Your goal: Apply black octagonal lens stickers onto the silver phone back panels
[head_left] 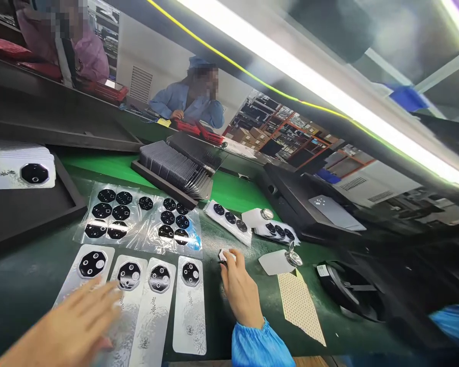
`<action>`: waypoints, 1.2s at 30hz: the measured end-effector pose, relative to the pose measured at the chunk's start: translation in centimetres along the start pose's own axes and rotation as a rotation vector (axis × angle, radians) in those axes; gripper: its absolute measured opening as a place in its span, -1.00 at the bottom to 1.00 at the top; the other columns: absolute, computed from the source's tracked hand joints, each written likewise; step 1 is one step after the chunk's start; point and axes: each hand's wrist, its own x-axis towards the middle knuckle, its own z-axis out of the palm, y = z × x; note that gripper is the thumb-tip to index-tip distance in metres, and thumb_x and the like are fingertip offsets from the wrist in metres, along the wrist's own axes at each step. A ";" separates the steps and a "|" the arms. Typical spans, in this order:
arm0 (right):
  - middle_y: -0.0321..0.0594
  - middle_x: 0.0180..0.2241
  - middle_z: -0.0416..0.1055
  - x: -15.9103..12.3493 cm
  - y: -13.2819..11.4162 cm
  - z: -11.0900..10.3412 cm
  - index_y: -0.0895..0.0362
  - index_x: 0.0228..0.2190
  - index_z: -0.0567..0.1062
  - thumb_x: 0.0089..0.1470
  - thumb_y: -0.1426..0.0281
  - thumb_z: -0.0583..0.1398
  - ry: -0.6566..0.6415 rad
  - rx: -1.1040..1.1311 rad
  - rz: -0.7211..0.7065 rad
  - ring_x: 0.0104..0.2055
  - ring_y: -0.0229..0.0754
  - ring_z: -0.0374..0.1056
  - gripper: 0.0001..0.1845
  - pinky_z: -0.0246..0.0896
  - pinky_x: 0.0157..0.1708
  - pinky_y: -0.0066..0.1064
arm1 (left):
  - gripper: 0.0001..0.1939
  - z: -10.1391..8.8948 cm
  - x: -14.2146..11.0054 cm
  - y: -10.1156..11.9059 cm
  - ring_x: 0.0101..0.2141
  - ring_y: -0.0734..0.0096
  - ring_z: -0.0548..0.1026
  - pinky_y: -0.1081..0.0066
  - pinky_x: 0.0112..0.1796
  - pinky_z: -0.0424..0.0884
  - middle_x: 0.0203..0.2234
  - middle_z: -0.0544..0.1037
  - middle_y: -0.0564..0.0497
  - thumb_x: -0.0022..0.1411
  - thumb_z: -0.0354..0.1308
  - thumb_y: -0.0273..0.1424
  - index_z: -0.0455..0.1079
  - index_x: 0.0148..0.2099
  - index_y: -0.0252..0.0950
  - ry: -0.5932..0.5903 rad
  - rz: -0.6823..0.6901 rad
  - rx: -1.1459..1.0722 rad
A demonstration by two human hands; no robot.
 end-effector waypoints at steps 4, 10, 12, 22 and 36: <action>-0.12 -0.15 0.45 0.9 -1.8 -0.4 0.09 -0.18 0.42 0.28 0.48 -0.05 -0.125 0.286 -0.145 -0.08 -0.10 0.39 -0.74 0.34 -0.10 -0.25 | -0.51 2.3 4.9 5.8 0.11 0.14 0.48 0.24 0.06 0.50 0.16 0.45 -0.09 0.26 0.24 -0.24 0.39 0.15 -0.38 -0.343 0.145 -0.138; -0.17 -0.30 0.40 2.4 -2.9 1.0 0.08 -0.33 0.37 0.29 0.41 -0.02 -0.241 0.367 -0.100 -0.24 -0.10 0.32 -0.79 0.28 -0.22 -0.26 | -0.37 6.6 6.9 8.2 0.23 -0.04 0.27 0.08 0.19 0.33 0.25 0.22 -0.28 0.28 0.23 -0.27 0.24 0.26 -0.57 -0.670 0.134 -0.302; -0.18 -0.34 0.37 3.0 -2.7 1.4 0.07 -0.39 0.33 0.28 0.38 0.00 -0.283 0.401 -0.066 -0.28 -0.09 0.30 -0.80 0.24 -0.25 -0.25 | -0.35 7.1 6.6 8.1 0.25 -0.08 0.23 0.05 0.21 0.29 0.27 0.17 -0.31 0.26 0.26 -0.34 0.20 0.28 -0.59 -0.694 0.121 -0.326; -0.30 -0.43 0.25 4.7 -2.1 -3.3 0.08 -0.48 0.28 0.27 -0.01 0.00 -0.522 0.764 -0.082 -0.37 -0.22 0.22 -0.53 0.17 -0.36 -0.40 | -0.05 6.4 5.6 7.4 0.37 -0.03 -0.12 -0.02 0.31 -0.03 0.41 -0.14 -0.09 0.27 0.25 -0.27 -0.33 0.45 -0.06 -0.329 -0.517 -1.059; -0.24 -0.20 0.28 11.3 -3.4 2.1 0.06 -0.18 0.47 -0.09 0.36 0.36 -0.533 0.641 0.004 -0.16 -0.11 0.27 -0.63 0.21 -0.09 -0.23 | -0.16 3.5 4.1 4.7 0.30 0.02 0.17 0.14 0.26 0.13 0.26 0.33 -0.09 0.21 0.27 -0.22 -0.05 0.41 -0.15 -0.013 -1.155 -1.567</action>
